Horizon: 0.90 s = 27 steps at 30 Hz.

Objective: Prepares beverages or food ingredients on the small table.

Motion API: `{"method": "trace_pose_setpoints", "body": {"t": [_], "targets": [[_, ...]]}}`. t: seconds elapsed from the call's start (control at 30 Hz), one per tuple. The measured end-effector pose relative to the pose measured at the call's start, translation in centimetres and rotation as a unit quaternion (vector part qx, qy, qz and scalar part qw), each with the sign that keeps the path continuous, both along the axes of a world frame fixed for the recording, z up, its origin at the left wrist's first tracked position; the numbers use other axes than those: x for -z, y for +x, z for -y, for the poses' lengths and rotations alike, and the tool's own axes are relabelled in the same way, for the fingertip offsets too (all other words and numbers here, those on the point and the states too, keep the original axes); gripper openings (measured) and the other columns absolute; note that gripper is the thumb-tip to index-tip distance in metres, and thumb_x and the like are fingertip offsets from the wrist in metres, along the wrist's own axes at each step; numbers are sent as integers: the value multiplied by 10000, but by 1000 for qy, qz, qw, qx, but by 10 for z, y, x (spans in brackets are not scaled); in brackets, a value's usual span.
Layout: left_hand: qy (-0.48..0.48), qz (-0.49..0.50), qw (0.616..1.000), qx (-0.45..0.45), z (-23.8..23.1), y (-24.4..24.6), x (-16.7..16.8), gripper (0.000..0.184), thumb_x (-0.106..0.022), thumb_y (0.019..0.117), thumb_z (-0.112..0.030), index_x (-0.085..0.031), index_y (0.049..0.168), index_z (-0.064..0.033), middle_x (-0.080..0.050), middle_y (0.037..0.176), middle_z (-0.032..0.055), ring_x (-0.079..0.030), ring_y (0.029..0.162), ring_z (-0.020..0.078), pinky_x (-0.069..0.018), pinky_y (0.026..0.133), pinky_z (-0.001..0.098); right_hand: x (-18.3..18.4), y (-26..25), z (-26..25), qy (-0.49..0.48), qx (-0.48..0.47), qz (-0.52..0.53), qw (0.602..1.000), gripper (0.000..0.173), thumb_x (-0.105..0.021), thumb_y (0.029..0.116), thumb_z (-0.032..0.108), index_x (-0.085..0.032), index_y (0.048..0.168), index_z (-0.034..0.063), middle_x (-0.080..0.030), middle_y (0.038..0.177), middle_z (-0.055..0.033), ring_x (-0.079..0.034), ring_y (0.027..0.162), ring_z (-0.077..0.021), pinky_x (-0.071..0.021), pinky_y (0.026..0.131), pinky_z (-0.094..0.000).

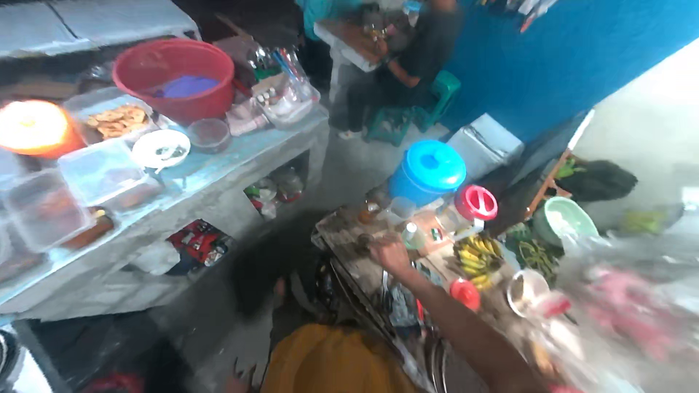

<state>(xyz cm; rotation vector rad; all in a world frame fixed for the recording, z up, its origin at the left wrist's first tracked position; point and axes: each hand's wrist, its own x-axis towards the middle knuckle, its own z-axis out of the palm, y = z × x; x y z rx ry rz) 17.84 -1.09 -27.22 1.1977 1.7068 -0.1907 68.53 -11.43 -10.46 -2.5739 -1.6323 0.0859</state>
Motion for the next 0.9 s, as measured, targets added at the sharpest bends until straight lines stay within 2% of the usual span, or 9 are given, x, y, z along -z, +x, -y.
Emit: {"method": "trace_pose_setpoints", "body": {"t": [0.07,0.13,0.23,0.37,0.47,0.7,0.8,0.9], "targets": [[18,23,1000,4,5,-8,23,748,-702,981,-289,-323,1592,-85,-624,1296,309,-664,1103,444,-528,956,607,-6,2,1,3,10,-17,1000,311,-521,1035,299,-783,1120,153,-780,1042,-81,-730,1021,-291,-468,1058,-546],[2,22,1000,-5,7,-6,22,724,-705,985,-266,-342,1580,-70,-636,1274,308,-662,1103,446,-521,960,605,-9,1,2,12,9,-20,1000,307,-520,1040,292,-777,1150,164,-771,1069,-83,-725,1031,-291,-467,1061,-552],[0,10,1000,9,17,-18,33,695,-711,979,-267,-384,1555,-55,-641,1259,314,-656,1114,457,-517,963,621,-2,-2,8,40,-24,18,999,282,-534,1040,289,-779,1119,172,-765,1028,-77,-727,956,-287,-510,981,-553],[-14,21,1000,2,23,-20,7,639,-681,998,-183,-389,1531,16,-583,1350,324,-606,1206,458,-484,1025,600,16,-3,14,74,-93,76,990,213,-568,1026,199,-771,1063,144,-761,972,-65,-729,906,-264,-547,903,-506],[-27,16,999,5,21,-21,-8,611,-659,1014,-197,-399,1522,23,-552,1412,306,-566,1286,447,-453,1081,587,32,2,14,91,-116,118,982,196,-581,1016,161,-770,1065,155,-758,939,-45,-720,865,-243,-546,874,-475],[-26,-22,999,3,16,-32,10,601,-673,1008,-275,-443,1517,-54,-632,1287,303,-634,1164,457,-500,985,623,42,13,4,101,-70,135,983,206,-574,1013,169,-779,1037,157,-751,882,-22,-692,786,-227,-520,831,-462],[-21,-24,999,19,10,-27,15,591,-669,1011,-303,-463,1509,-60,-645,1285,281,-638,1171,445,-499,993,623,42,12,1,92,-43,136,986,211,-574,1010,190,-783,1027,166,-758,900,-15,-695,796,-221,-511,838,-463],[-12,-21,999,26,7,-23,22,589,-684,998,-324,-494,1487,-56,-652,1278,270,-649,1157,432,-510,989,616,39,7,-1,72,-13,79,994,228,-569,1015,219,-789,1040,168,-768,929,-29,-722,845,-227,-531,874,-474]]}}
